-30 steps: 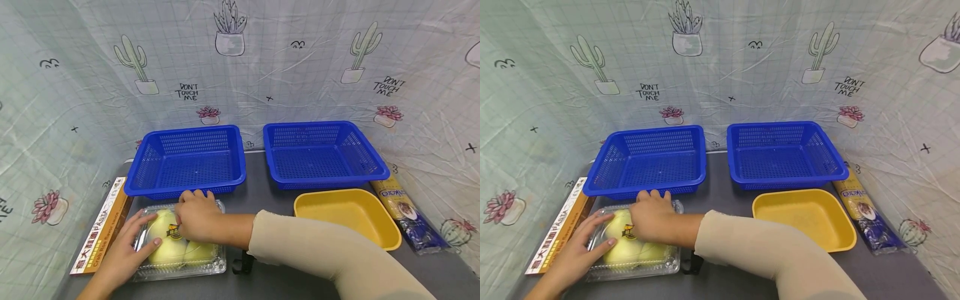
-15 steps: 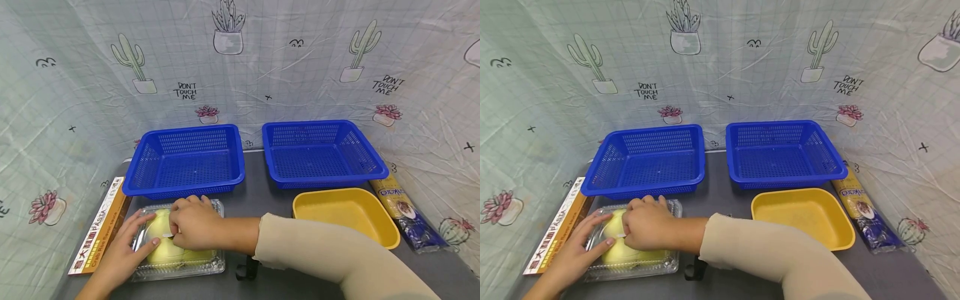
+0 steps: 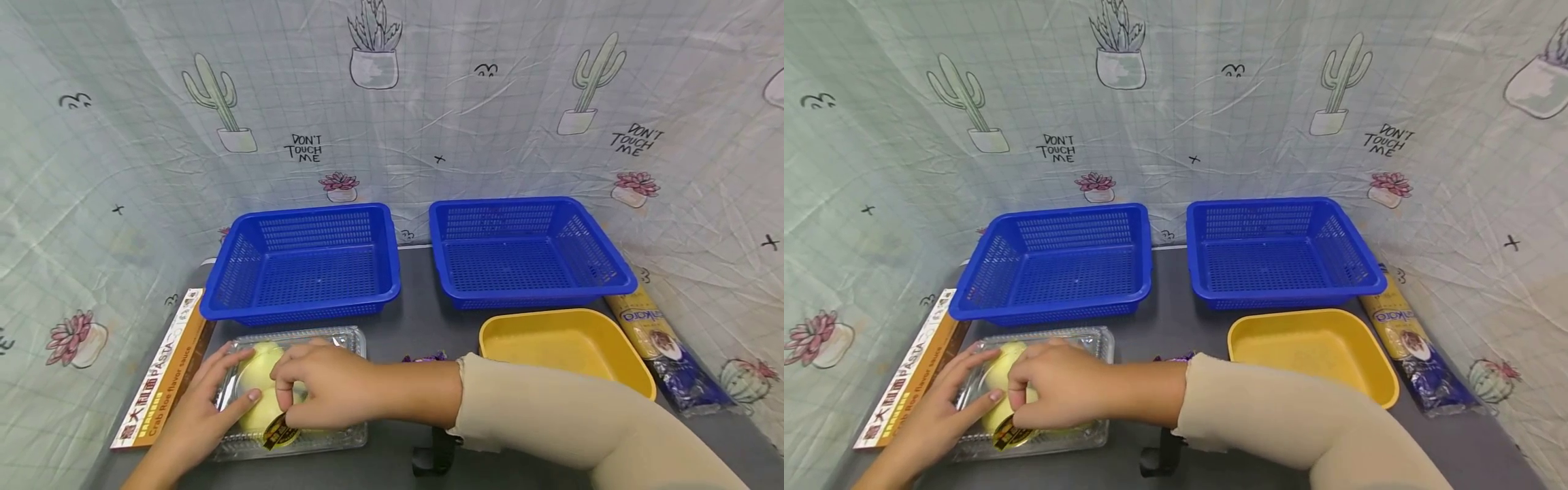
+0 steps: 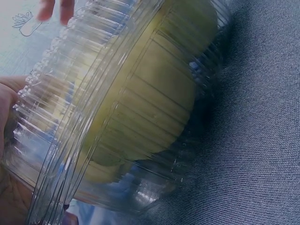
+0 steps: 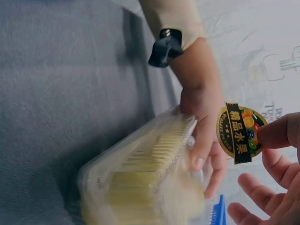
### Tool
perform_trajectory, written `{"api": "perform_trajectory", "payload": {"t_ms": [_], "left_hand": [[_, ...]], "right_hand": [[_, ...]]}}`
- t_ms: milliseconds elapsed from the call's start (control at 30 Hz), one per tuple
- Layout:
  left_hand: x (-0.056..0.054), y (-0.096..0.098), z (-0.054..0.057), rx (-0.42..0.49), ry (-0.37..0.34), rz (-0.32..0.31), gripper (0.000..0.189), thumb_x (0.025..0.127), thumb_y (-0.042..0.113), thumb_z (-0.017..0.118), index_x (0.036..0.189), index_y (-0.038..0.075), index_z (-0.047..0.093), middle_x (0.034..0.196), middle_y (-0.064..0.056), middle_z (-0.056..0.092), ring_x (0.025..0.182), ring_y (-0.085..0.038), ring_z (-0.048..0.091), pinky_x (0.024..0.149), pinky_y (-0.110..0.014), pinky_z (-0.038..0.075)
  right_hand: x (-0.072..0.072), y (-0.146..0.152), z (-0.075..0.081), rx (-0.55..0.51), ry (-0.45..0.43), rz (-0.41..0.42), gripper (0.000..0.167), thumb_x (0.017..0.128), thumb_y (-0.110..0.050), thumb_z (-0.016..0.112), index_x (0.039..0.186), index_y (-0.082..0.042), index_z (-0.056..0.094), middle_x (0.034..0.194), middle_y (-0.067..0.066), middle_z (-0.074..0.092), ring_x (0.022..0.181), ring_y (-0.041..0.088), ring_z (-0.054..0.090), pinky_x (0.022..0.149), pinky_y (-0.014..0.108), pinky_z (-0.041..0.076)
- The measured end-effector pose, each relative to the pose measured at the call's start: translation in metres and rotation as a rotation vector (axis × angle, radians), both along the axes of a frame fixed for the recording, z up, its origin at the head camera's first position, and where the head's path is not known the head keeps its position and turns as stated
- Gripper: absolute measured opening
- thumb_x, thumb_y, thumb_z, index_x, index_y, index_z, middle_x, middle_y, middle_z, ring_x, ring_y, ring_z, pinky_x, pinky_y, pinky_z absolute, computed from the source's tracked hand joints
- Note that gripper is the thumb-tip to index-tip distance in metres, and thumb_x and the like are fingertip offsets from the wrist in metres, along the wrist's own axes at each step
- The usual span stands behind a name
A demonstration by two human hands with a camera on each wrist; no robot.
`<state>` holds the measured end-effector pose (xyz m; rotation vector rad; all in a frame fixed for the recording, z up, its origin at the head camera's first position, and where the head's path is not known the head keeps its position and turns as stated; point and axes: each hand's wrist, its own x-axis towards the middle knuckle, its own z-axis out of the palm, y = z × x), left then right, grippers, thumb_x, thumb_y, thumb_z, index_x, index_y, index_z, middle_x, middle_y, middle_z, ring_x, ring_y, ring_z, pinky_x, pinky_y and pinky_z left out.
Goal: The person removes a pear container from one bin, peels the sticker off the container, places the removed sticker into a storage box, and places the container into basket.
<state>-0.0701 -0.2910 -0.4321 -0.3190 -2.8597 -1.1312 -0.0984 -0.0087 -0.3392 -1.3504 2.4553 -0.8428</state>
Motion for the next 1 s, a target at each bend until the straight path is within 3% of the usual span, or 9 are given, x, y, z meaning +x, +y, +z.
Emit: {"api": "perform_trajectory", "payload": {"t_ms": [200, 500, 733, 867, 1000], "left_hand": [[0.001, 0.0, 0.0, 0.009, -0.005, 0.005, 0.066, 0.094, 0.025, 0.084, 0.153, 0.017, 0.056, 0.168, -0.03, 0.029, 0.146, -0.063, 0.031, 0.097, -0.087, 0.031], [0.0, 0.001, 0.001, 0.024, 0.0, -0.009, 0.065, 0.094, 0.024, 0.084, 0.153, 0.016, 0.055, 0.169, -0.03, 0.027, 0.146, -0.065, 0.029, 0.097, -0.09, 0.027], [0.001, 0.002, -0.002, 0.021, 0.002, -0.005, 0.065, 0.094, 0.025, 0.084, 0.152, 0.016, 0.056, 0.168, -0.03, 0.028, 0.147, -0.064, 0.029, 0.098, -0.089, 0.027], [0.001, 0.001, -0.002, 0.019, -0.002, -0.002, 0.065, 0.094, 0.025, 0.084, 0.152, 0.016, 0.055, 0.168, -0.03, 0.027, 0.146, -0.064, 0.029, 0.098, -0.089, 0.028], [0.001, 0.001, -0.001, 0.025, 0.004, -0.008, 0.064, 0.094, 0.025, 0.083, 0.152, 0.016, 0.055, 0.168, -0.03, 0.027, 0.147, -0.064, 0.029, 0.099, -0.089, 0.027]], "right_hand": [[0.004, 0.029, -0.003, -0.12, -0.112, 0.09, 0.009, 0.088, -0.01, 0.072, 0.088, -0.018, 0.069, 0.129, -0.003, 0.071, 0.126, 0.001, 0.057, 0.112, 0.022, 0.039], [0.007, 0.068, -0.02, -0.219, -0.234, 0.078, 0.011, 0.089, -0.011, 0.072, 0.09, -0.019, 0.065, 0.129, 0.0, 0.071, 0.127, 0.004, 0.057, 0.111, 0.03, 0.042], [0.009, 0.099, -0.024, -0.272, -0.334, 0.134, 0.01, 0.092, -0.01, 0.072, 0.092, -0.016, 0.064, 0.131, 0.003, 0.07, 0.129, 0.008, 0.059, 0.113, 0.033, 0.044], [0.009, 0.124, -0.029, -0.324, -0.461, 0.133, 0.009, 0.094, -0.007, 0.071, 0.092, -0.012, 0.064, 0.131, 0.005, 0.07, 0.129, 0.015, 0.061, 0.112, 0.037, 0.047], [0.007, 0.153, -0.036, -0.358, -0.589, 0.079, 0.008, 0.096, -0.004, 0.069, 0.093, -0.008, 0.063, 0.13, 0.009, 0.071, 0.13, 0.023, 0.062, 0.111, 0.039, 0.048]]}}
